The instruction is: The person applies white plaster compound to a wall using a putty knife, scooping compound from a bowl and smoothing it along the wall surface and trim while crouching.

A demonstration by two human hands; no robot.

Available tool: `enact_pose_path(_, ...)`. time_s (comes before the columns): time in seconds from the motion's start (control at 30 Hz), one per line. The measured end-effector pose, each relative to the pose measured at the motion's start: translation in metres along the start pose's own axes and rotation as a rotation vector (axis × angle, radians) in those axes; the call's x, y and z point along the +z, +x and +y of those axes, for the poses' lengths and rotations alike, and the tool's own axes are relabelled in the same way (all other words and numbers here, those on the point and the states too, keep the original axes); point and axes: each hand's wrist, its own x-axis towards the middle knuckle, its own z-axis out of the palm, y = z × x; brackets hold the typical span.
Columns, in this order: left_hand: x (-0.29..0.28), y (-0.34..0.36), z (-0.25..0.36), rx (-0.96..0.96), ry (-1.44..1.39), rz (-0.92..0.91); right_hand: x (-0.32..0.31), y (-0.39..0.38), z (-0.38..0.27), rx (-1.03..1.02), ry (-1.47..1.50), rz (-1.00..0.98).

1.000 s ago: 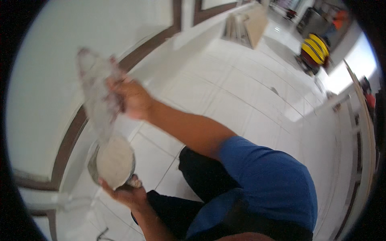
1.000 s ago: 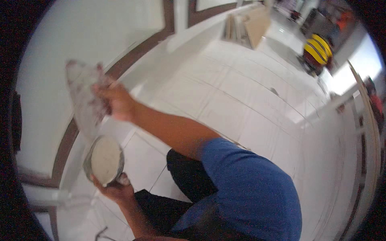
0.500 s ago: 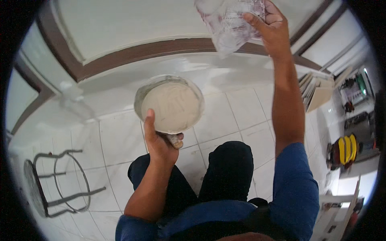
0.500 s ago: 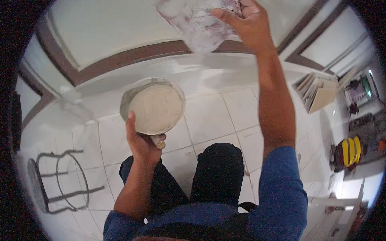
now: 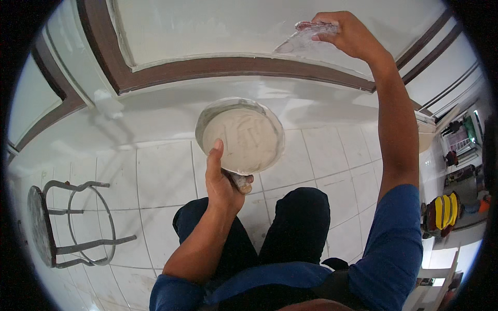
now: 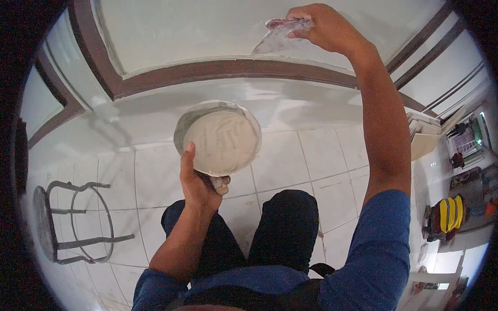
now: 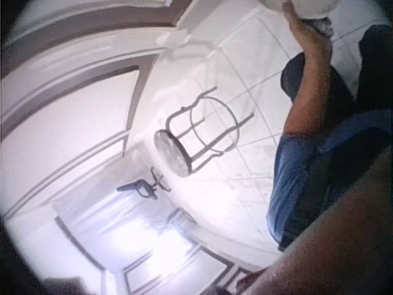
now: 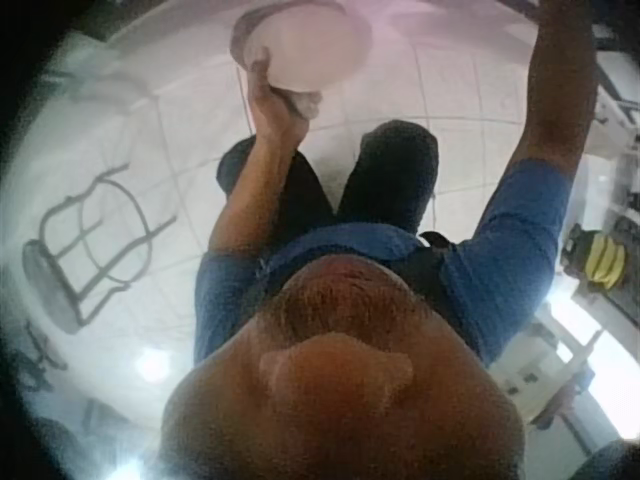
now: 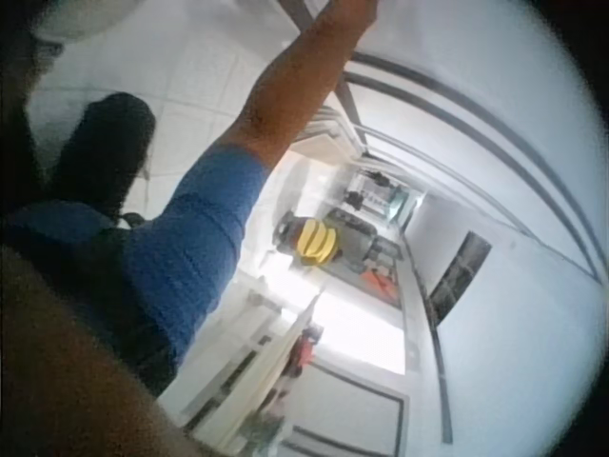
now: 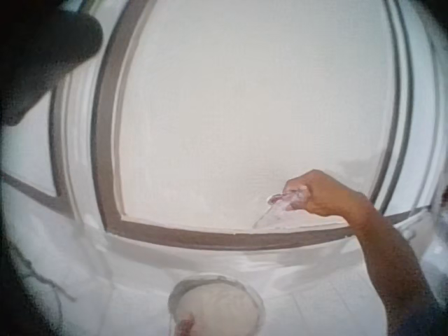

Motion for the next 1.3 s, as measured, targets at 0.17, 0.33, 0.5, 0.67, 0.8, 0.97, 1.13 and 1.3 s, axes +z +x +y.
enact_pose_path(0.17, 0.006, -0.004, 0.001, 0.028, 0.0, 0.002, 0.004, -0.015, 0.036, 0.024, 0.038, 0.034)
enact_pose_path(0.33, 0.004, -0.002, 0.001, 0.038, 0.034, -0.003, 0.011, -0.021, 0.051, 0.171, 0.125, -0.013)
enact_pose_path(0.5, 0.002, 0.0, -0.002, 0.038, 0.081, 0.01, 0.022, -0.022, 0.062, 0.07, 0.039, 0.068)
enact_pose_path(0.67, 0.002, 0.001, -0.005, 0.03, 0.095, 0.006, 0.033, -0.021, 0.081, -0.069, 0.041, 0.133)
enact_pose_path(0.8, 0.001, 0.002, -0.006, 0.027, 0.078, 0.019, 0.03, -0.017, 0.076, 0.053, 0.07, 0.042)
enact_pose_path(0.97, 0.002, 0.003, -0.007, 0.02, 0.067, 0.041, 0.043, -0.014, 0.096, -0.055, 0.0, 0.163)
enact_pose_path(1.13, 0.006, 0.001, -0.005, 0.038, 0.083, 0.045, 0.037, -0.012, 0.086, -0.007, 0.05, 0.038)
enact_pose_path(1.3, 0.008, 0.002, -0.008, 0.052, 0.114, 0.061, 0.048, -0.009, 0.096, -0.106, 0.008, 0.182)
